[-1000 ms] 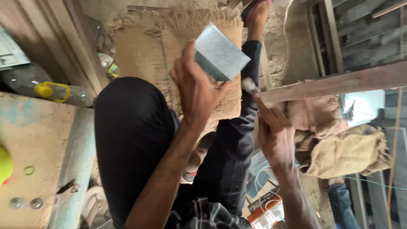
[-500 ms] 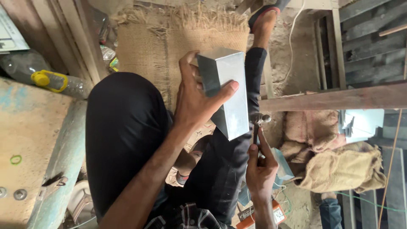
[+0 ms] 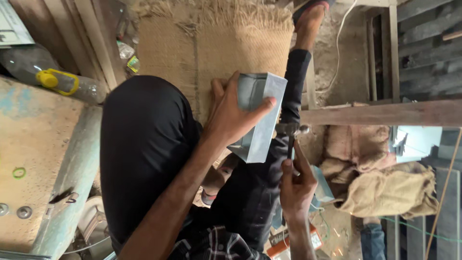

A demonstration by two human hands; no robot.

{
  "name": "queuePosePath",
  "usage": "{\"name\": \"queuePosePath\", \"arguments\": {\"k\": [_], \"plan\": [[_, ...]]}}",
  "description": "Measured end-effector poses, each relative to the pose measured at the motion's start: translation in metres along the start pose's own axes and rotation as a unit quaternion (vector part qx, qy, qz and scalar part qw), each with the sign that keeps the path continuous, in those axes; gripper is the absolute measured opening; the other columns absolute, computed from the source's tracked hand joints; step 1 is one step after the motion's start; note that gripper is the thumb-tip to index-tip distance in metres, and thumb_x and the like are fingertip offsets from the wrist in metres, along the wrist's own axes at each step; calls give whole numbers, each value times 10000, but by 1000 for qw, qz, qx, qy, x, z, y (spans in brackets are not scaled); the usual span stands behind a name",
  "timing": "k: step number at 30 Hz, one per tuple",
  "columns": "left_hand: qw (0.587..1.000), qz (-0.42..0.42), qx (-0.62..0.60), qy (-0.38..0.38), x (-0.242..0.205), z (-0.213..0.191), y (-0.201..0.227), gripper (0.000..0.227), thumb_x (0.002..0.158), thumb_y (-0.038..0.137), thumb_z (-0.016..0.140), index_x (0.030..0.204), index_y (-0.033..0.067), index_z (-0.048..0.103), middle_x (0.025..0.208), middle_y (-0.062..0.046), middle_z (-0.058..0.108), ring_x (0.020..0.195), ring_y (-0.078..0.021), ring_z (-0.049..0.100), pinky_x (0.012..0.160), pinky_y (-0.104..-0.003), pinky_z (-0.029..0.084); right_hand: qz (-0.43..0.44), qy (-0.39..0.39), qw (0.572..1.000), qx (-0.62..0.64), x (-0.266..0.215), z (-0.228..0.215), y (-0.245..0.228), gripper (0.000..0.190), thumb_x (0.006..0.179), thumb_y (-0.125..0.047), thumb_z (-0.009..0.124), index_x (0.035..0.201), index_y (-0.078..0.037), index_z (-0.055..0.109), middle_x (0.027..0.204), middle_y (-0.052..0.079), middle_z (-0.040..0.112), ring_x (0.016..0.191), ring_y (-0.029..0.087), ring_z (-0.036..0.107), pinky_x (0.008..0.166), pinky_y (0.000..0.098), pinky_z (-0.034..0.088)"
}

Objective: The person sits cross-legged and repeatedly hammers a small rectangular metal box on a burlap-covered surface. They rotate the box to strike different sides and edges, using a hammer in their right hand.

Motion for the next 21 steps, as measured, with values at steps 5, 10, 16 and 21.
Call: {"name": "queuePosePath", "arguments": {"k": [5,10,16,21], "plan": [[969,163,95,158,-3,-8,-4,802,1013,549,641,1503,-19,357,1340,-249,606,1250,-394,605,1000,-572,493,-65,4,997,-40,14,-12,-9,479,1057,-187,569,1508,-32,533,715,-39,603,492,0,404,414,205,294],[979,171,-91,64,-15,3,10,824,1043,320,665,1600,-47,181,1271,-313,653,1059,-387,754,929,-466,597,-135,-31,988,-75,31,-16,-15,440,1079,-156,559,1501,-35,544,640,-24,575,473,0,411,402,214,310],[996,72,9,56,-17,-10,22,1190,737,327,872,1519,-31,50,1106,-371,661,866,-476,734,795,-496,601,-251,-58,947,-193,76,-27,-62,364,1070,-93,544,1425,-63,619,607,27,611,380,53,406,348,288,308],[996,58,25,60,-17,-13,23,1246,740,383,894,1531,-37,26,1112,-403,656,894,-513,714,822,-516,589,-374,76,913,-146,73,-57,-115,345,1200,-13,518,1541,-49,547,817,123,681,516,112,484,474,265,316]]}}
Point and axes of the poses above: each hand's wrist, its own x-axis towards the middle knuckle, its own z-axis out of the palm, y = z × x, the point moved 2 cm from there along x, towards the middle knuckle
